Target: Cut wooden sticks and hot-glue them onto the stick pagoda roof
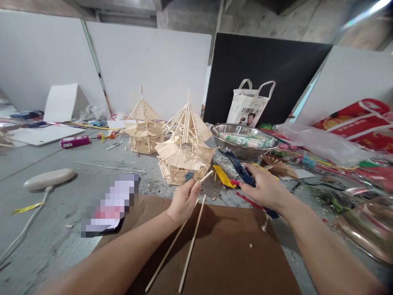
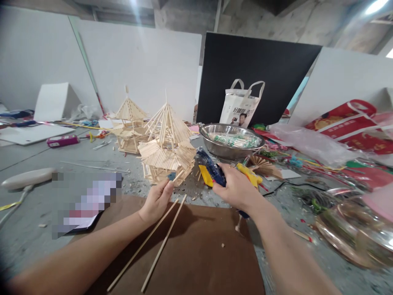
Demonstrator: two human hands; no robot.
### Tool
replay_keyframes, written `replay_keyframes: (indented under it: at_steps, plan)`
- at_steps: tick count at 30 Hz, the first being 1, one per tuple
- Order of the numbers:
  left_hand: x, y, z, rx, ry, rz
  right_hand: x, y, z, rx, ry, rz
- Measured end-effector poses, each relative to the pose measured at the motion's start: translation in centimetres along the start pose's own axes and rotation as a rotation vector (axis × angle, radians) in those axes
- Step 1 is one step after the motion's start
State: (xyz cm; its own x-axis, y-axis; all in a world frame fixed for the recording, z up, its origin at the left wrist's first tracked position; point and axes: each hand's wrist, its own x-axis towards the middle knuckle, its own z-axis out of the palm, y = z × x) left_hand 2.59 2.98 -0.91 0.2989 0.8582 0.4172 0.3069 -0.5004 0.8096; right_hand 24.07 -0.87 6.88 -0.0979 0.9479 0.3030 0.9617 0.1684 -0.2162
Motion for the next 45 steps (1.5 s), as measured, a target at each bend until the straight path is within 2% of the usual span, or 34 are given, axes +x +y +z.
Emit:
replay_keyframes:
  at_steps: [3,6,10,13,18,36,45]
  plan:
    - [0.2,0.0,-0.1,-0.016,-0.005,-0.004,-0.1,-1.7,1.6,-0.055,0.117,-0.079]
    - [0.2,0.2,-0.3,-0.036,-0.014,-0.002,-0.4,-2.5,3.4,0.019,0.202,-0.185]
    - [0.2,0.4,-0.6,-0.004,-0.041,0.046,-0.6,-2.7,4.8,0.081,0.192,-0.169]
    - [0.1,0.3,-0.8,0.049,-0.074,0.094,-0.8,-3.0,4.9,0.083,0.148,-0.168]
    - [0.1,0.3,-0.8,0.108,-0.114,0.104,-1.1,-3.1,5.1,0.041,0.154,-0.209]
    - [0.3,0.2,-0.9,0.155,-0.147,0.151,-1.4,-2.7,5.4,-0.025,0.176,-0.222]
    - [-0.1,-0.4,-0.4,0.303,-0.116,0.205,-1.1,-2.6,5.4,-0.003,0.064,-0.186]
